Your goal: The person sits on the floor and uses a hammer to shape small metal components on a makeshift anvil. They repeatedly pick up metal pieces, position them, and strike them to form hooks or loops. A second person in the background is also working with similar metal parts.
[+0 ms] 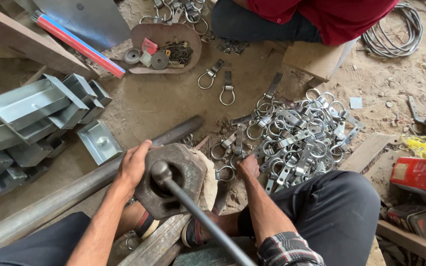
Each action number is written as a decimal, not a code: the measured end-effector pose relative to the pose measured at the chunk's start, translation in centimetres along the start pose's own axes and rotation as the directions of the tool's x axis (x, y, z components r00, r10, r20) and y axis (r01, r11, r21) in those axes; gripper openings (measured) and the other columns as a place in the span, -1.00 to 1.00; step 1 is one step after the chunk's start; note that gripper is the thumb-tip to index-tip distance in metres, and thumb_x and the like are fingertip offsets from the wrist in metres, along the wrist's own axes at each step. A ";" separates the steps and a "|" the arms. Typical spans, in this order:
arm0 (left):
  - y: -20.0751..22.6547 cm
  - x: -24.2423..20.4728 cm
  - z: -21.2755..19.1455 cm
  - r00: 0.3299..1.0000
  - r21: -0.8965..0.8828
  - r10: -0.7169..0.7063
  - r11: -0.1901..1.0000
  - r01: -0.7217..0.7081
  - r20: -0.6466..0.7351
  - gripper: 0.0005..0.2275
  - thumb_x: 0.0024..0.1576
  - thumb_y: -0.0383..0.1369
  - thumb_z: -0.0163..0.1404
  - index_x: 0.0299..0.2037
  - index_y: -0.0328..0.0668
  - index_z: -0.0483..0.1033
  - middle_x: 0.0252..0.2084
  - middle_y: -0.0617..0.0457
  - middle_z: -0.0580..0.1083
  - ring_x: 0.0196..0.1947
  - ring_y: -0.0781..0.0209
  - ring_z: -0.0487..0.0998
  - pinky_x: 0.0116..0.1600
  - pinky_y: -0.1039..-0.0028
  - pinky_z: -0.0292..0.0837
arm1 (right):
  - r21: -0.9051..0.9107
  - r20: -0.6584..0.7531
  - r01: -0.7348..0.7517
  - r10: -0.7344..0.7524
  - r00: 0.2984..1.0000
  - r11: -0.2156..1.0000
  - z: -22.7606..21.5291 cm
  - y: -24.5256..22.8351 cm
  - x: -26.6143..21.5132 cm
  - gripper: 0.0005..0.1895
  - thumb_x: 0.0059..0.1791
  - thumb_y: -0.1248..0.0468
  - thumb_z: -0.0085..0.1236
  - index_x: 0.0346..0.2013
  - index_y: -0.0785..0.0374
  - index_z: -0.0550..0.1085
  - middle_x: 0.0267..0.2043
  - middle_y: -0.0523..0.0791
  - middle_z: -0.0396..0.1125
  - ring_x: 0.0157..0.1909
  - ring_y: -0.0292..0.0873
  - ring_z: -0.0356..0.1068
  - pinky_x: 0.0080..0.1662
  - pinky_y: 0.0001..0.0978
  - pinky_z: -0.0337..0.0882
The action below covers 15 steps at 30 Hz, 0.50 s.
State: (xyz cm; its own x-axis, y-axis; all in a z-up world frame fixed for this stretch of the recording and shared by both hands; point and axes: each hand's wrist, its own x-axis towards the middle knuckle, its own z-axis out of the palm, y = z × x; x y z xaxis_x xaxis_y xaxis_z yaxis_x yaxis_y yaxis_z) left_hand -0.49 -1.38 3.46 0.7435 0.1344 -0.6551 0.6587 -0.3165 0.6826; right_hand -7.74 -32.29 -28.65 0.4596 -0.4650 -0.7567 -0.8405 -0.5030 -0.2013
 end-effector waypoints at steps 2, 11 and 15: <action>0.2 -0.1 0.0 1.000 0.013 -0.006 1.000 0.006 0.007 -0.51 0.24 -0.02 -0.21 -0.06 -0.25 0.67 -0.13 -0.04 0.63 -0.07 0.14 0.59 0.12 0.35 0.40 | 0.141 0.112 -0.034 0.018 0.994 0.989 0.3 0.3 0.4 -0.44 -0.03 0.01 0.29 0.04 0.40 0.41 -0.09 0.06 0.42 -0.07 0.00 0.43 -0.01 -0.08 0.50; -0.8 0.7 -0.4 0.994 -0.025 -0.092 0.995 0.093 0.054 -0.45 0.20 0.05 -0.18 0.06 -0.30 0.61 0.09 -0.18 0.57 0.15 0.05 0.50 0.31 0.28 0.27 | 0.264 0.147 0.144 -0.188 0.971 0.954 1.5 0.5 0.7 -0.60 0.13 0.03 0.04 -0.11 0.35 0.56 -0.18 0.03 0.48 -0.22 -0.09 0.46 -0.14 -0.21 0.45; -1.9 1.9 -0.1 1.000 -0.026 -0.026 0.999 0.026 0.001 -0.35 0.17 0.06 -0.13 0.24 -0.43 0.38 0.31 -0.22 0.37 0.33 0.00 0.32 0.41 0.22 0.10 | 0.564 0.074 0.159 -0.241 0.968 0.810 -1.6 -0.1 -0.7 -0.60 0.19 0.03 -0.13 -0.08 0.28 0.55 -0.23 0.01 0.44 -0.31 -0.13 0.35 -0.24 -0.17 0.39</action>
State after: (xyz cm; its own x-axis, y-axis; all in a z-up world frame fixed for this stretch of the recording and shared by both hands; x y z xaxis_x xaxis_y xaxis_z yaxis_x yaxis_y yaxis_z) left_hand -0.35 -0.38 0.96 0.7260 0.1417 -0.6729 0.6806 -0.2885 0.6735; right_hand -7.52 -33.12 -27.14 0.6264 -0.2750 -0.7294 -0.7697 -0.0702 -0.6345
